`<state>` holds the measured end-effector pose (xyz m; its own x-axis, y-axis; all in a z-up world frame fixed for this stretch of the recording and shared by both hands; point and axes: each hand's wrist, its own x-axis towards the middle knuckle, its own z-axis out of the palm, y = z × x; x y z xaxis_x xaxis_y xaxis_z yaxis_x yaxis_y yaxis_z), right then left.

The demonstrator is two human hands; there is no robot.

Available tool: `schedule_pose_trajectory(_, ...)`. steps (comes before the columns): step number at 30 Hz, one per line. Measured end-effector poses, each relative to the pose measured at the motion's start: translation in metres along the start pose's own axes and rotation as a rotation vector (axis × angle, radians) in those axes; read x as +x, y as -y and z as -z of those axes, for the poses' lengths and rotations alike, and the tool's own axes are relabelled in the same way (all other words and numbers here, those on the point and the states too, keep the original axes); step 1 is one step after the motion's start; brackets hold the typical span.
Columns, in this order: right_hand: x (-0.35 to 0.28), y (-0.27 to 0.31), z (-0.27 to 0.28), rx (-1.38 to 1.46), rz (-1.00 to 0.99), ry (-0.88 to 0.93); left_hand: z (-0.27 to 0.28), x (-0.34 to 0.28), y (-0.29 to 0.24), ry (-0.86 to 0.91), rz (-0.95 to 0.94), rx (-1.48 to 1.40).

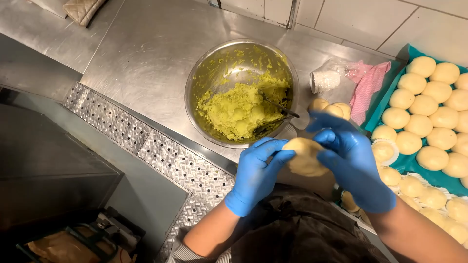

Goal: Filling dough balls with a green paste and placing them into paper cups on a tray.

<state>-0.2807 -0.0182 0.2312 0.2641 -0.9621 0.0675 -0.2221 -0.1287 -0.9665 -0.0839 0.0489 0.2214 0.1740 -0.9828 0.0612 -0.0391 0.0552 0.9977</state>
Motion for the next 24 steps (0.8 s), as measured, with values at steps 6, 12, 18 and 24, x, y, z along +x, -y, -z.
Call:
schedule_pose_trajectory(6, 0.001, 0.0, -0.005, -0.167, 0.195, 0.114, 0.003, 0.0, -0.005, -0.014, -0.051, 0.022)
schedule_pose_trajectory(12, -0.005, -0.014, 0.001, -0.024, 0.087, 0.138, 0.004, -0.003, -0.006, -0.002, -0.04, 0.069)
schedule_pose_trajectory(18, -0.007, -0.016, -0.001, -0.134, 0.125, 0.145, 0.005, -0.004, -0.015, -0.004, -0.109, -0.065)
schedule_pose_trajectory(24, -0.001, 0.017, 0.005, -0.247, 0.061, 0.257, 0.011, -0.004, -0.023, 0.062, -0.258, 0.356)
